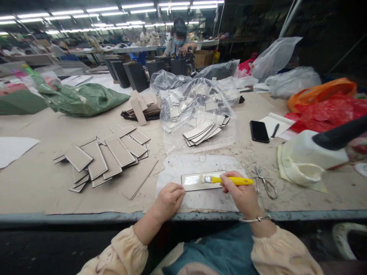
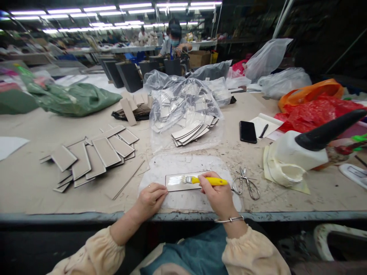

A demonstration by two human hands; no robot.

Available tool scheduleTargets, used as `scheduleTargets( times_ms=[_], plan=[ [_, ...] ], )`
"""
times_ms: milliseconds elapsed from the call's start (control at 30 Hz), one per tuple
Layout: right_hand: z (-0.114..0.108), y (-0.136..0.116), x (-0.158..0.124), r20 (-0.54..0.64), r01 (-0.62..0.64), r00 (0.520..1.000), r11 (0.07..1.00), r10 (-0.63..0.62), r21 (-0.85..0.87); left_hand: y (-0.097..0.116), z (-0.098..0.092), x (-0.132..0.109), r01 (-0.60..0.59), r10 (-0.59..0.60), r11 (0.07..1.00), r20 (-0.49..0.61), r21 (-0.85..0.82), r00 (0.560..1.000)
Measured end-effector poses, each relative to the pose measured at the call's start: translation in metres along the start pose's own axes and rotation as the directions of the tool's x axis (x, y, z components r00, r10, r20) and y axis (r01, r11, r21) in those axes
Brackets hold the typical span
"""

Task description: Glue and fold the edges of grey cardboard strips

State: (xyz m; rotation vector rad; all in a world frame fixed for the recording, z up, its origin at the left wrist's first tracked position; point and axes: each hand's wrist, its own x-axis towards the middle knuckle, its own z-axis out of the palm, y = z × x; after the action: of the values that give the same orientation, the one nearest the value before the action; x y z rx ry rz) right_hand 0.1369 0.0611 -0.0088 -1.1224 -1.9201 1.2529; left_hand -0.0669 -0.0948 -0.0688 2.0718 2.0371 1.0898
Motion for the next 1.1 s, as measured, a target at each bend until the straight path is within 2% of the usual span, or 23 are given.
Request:
scheduleTargets(
  times_ms=[133, 300, 400, 533, 733, 1100],
  plan=[
    [0.03, -0.008, 0.001, 0.162, 0.008, 0.987, 0.999, -0.014, 0.037, 0.0, 0.001, 0.0, 0.003, -0.003, 1.0, 0.009, 0.004, 1.0],
    [0.039, -0.004, 0.003, 0.211, 0.024, 0.977, 1.0, -0.024, 0.0, 0.0, 0.001, -0.001, 0.006, -0.006, 1.0, 0.015, -0.001, 1.0],
    [0.028, 0.0, 0.004, 0.164, 0.039, 0.986, 0.998, -0.03, -0.054, 0.0, 0.001, -0.001, 0.009, -0.009, 1.0, 0.013, -0.009, 1.0],
    [0.001, 0.011, 0.004, 0.047, 0.042, 0.998, 0.984, -0.034, -0.171, 0.0, 0.0, 0.0, 0.007, -0.007, 1.0, 0.012, -0.012, 1.0],
    [-0.033, 0.032, -0.001, -0.12, 0.016, 0.992, 0.967, -0.048, -0.253, 0.0, 0.0, 0.002, -0.018, 0.018, 1.0, 0.002, -0.004, 1.0],
    [-0.042, 0.037, -0.006, -0.277, 0.119, 0.933, 0.921, -0.231, -0.37, 0.0, 0.001, 0.003, -0.03, 0.029, 1.0, -0.034, -0.008, 0.999]
  ],
)
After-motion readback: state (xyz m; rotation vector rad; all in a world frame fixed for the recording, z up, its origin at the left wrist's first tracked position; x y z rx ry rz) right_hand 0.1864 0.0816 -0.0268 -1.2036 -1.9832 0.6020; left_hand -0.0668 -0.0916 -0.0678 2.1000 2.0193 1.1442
